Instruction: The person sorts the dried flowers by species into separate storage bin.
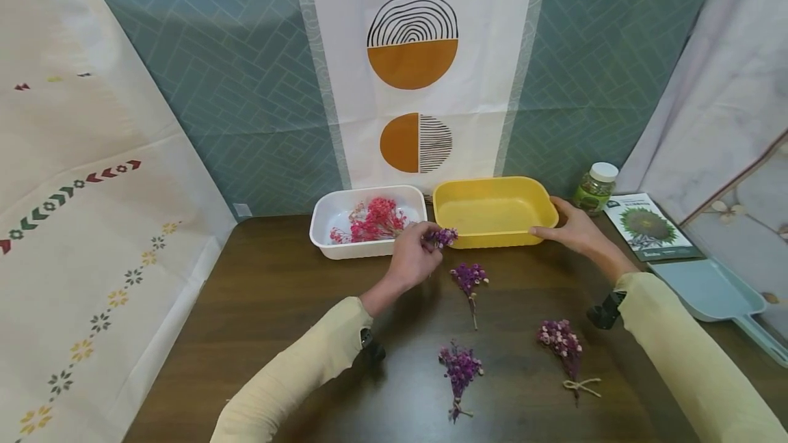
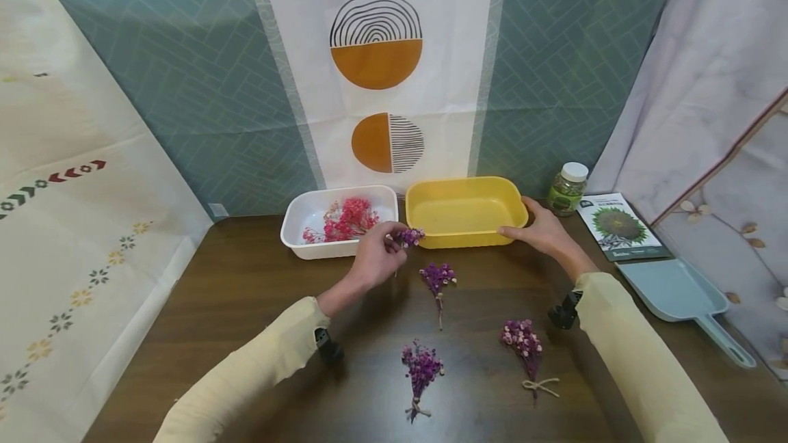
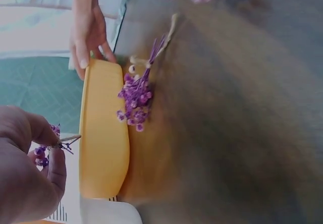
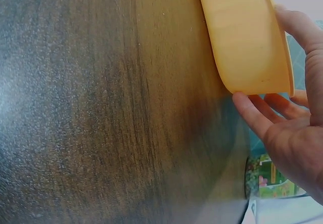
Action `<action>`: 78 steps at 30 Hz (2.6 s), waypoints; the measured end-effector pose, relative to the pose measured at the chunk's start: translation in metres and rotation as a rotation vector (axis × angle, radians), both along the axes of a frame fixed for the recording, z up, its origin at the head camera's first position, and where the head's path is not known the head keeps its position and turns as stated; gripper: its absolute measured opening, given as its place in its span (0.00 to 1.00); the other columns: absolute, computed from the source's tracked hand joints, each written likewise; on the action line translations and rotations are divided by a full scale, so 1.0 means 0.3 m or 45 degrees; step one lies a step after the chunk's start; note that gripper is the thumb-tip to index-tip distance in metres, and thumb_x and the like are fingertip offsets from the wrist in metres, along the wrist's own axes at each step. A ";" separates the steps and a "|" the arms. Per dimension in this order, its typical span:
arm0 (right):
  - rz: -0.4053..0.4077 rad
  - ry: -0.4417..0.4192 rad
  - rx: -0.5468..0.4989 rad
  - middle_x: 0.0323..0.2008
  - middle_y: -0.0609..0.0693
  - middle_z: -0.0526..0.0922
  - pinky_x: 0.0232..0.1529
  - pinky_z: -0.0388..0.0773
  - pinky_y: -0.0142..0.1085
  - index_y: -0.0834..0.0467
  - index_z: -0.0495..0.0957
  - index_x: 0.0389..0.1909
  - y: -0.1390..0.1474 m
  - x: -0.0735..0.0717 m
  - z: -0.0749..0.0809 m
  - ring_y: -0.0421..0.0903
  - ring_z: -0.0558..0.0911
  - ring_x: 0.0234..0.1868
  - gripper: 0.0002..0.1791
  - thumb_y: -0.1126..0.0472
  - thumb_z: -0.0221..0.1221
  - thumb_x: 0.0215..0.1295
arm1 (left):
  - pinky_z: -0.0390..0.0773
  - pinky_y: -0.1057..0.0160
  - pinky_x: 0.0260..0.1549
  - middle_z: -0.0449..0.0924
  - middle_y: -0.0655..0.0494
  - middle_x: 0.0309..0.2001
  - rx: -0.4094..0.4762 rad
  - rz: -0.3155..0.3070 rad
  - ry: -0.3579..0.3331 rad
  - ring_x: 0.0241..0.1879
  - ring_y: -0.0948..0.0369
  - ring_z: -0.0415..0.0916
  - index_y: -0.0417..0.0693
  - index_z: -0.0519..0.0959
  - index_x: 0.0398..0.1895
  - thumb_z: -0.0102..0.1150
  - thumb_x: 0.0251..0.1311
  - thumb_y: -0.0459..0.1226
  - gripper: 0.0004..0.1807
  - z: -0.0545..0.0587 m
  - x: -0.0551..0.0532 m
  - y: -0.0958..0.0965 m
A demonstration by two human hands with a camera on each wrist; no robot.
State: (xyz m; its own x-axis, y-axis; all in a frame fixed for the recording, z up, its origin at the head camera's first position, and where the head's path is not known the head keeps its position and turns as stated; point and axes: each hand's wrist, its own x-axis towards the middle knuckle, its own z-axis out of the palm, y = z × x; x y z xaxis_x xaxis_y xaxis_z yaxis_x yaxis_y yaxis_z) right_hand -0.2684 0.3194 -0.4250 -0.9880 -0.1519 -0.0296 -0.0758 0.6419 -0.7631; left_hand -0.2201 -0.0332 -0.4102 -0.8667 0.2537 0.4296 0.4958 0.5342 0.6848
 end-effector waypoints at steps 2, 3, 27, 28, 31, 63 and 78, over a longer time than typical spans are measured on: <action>0.002 0.008 -0.001 0.68 0.70 0.62 0.65 0.59 0.66 0.66 0.45 0.78 0.004 0.000 -0.001 0.67 0.66 0.63 0.58 0.40 0.67 0.61 | 0.77 0.65 0.33 0.79 0.46 0.35 -0.023 0.009 0.007 0.33 0.56 0.77 0.37 0.82 0.47 0.63 0.47 0.23 0.20 0.009 -0.022 0.018; 0.001 0.008 -0.002 0.68 0.70 0.62 0.65 0.59 0.66 0.66 0.45 0.78 0.005 0.002 0.000 0.67 0.66 0.63 0.58 0.40 0.67 0.62 | 0.77 0.65 0.33 0.79 0.46 0.35 -0.029 0.013 0.008 0.34 0.55 0.77 0.37 0.82 0.47 0.63 0.47 0.23 0.20 0.013 -0.031 0.028; -0.022 -0.020 -0.017 0.70 0.69 0.61 0.65 0.59 0.65 0.63 0.44 0.79 0.019 0.004 -0.010 0.66 0.66 0.65 0.56 0.42 0.67 0.63 | 0.76 0.62 0.41 0.79 0.45 0.44 -0.172 0.103 -0.132 0.44 0.54 0.75 0.42 0.81 0.55 0.62 0.54 0.28 0.22 0.067 -0.251 0.210; -0.019 -0.020 -0.020 0.70 0.69 0.61 0.66 0.59 0.65 0.63 0.45 0.79 0.017 0.001 -0.011 0.66 0.66 0.65 0.56 0.42 0.67 0.63 | 0.76 0.62 0.41 0.79 0.45 0.45 -0.173 0.111 -0.142 0.44 0.54 0.74 0.42 0.81 0.56 0.62 0.55 0.28 0.22 0.065 -0.259 0.213; -0.013 -0.019 -0.027 0.70 0.69 0.60 0.66 0.58 0.66 0.63 0.45 0.79 0.008 -0.006 -0.011 0.66 0.65 0.66 0.57 0.42 0.67 0.62 | 0.76 0.60 0.42 0.78 0.45 0.47 -0.169 0.128 -0.179 0.44 0.53 0.73 0.42 0.80 0.57 0.63 0.55 0.28 0.23 0.058 -0.279 0.223; -0.030 -0.014 -0.016 0.71 0.68 0.60 0.67 0.57 0.65 0.64 0.47 0.78 0.009 -0.013 -0.001 0.66 0.64 0.67 0.57 0.41 0.68 0.61 | 0.73 0.60 0.53 0.73 0.45 0.55 -0.322 0.144 -0.400 0.54 0.53 0.69 0.43 0.80 0.57 0.64 0.61 0.32 0.20 0.021 -0.345 0.316; -0.036 -0.030 -0.036 0.71 0.69 0.61 0.66 0.56 0.67 0.63 0.46 0.79 0.011 -0.018 -0.005 0.66 0.64 0.66 0.56 0.43 0.68 0.61 | 0.78 0.61 0.33 0.83 0.52 0.35 -0.073 0.120 -0.196 0.34 0.57 0.79 0.41 0.83 0.47 0.67 0.56 0.36 0.15 0.018 -0.071 0.179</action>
